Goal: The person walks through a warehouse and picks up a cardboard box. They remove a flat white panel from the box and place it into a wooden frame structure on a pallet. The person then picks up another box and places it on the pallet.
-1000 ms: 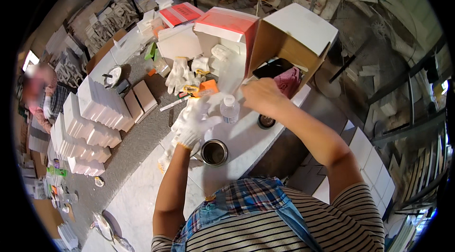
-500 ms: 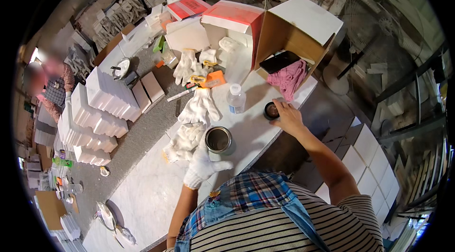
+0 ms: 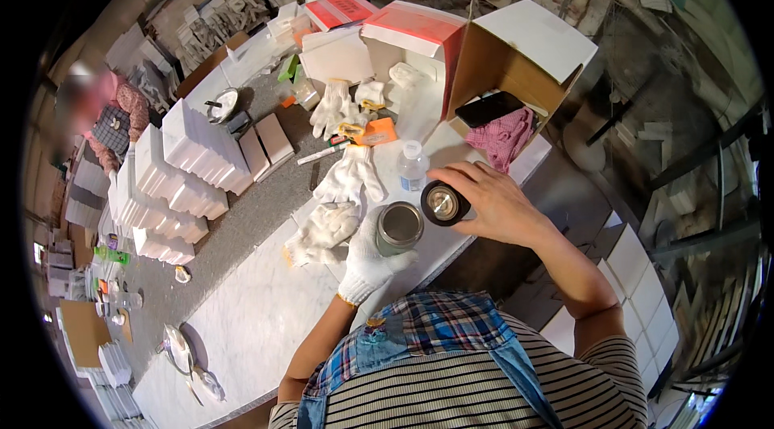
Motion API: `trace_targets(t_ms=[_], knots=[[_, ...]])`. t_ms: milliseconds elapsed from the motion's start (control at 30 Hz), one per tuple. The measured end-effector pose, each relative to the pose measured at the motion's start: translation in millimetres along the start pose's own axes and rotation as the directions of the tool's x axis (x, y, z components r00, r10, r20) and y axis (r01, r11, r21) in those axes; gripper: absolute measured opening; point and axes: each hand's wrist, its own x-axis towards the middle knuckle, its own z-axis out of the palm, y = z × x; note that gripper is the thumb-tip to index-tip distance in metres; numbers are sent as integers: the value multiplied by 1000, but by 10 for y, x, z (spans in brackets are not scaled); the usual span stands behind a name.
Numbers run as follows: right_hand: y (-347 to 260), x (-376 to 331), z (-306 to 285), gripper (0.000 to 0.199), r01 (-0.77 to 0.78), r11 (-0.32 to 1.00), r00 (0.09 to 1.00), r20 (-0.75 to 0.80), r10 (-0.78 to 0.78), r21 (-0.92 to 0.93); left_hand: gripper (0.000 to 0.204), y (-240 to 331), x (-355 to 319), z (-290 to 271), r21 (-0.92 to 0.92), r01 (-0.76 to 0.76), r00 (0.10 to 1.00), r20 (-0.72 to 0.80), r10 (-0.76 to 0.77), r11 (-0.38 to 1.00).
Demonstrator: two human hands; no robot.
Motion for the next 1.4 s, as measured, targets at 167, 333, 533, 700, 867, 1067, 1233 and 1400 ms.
trace_targets(t_ms=[167, 333, 533, 700, 867, 1067, 1233, 1400], knots=[[-112, 110, -123, 72, 84, 996, 996, -10, -83, 34, 78, 23, -11, 1, 0, -13, 1000, -2, 13, 1000], [-249, 262, -266, 61, 90, 962, 981, 145, -131, 260, 80, 23, -18, 8, 4, 10, 1000, -16, -10, 1000], [-303, 397, -244, 62, 287, 937, 940, 129, -315, 200, 84, -92, 66, 6, 2, 5, 1000, 18, -5, 1000], [-329, 529, -195, 62, 317, 936, 936, 108, -334, 150, 83, -175, 158, 37, -215, 4, 1000, -9, -6, 977], [-432, 627, -146, 63, 310, 950, 947, 79, -312, 33, 84, -133, 248, -14, -240, -25, 999, -27, 19, 971], [-458, 752, -94, 60, 278, 960, 959, 53, -280, 36, 89, -331, 431, -56, -173, -65, 994, -95, 49, 983], [-524, 924, -97, 57, 150, 989, 986, 67, -150, -1, 89, -277, 576, -118, -190, -66, 993, -110, 45, 980], [-534, 1069, -71, 57, 150, 989, 988, 40, -149, -10, 86, -338, 761, -165, -152, -106, 983, -162, 81, 983]])
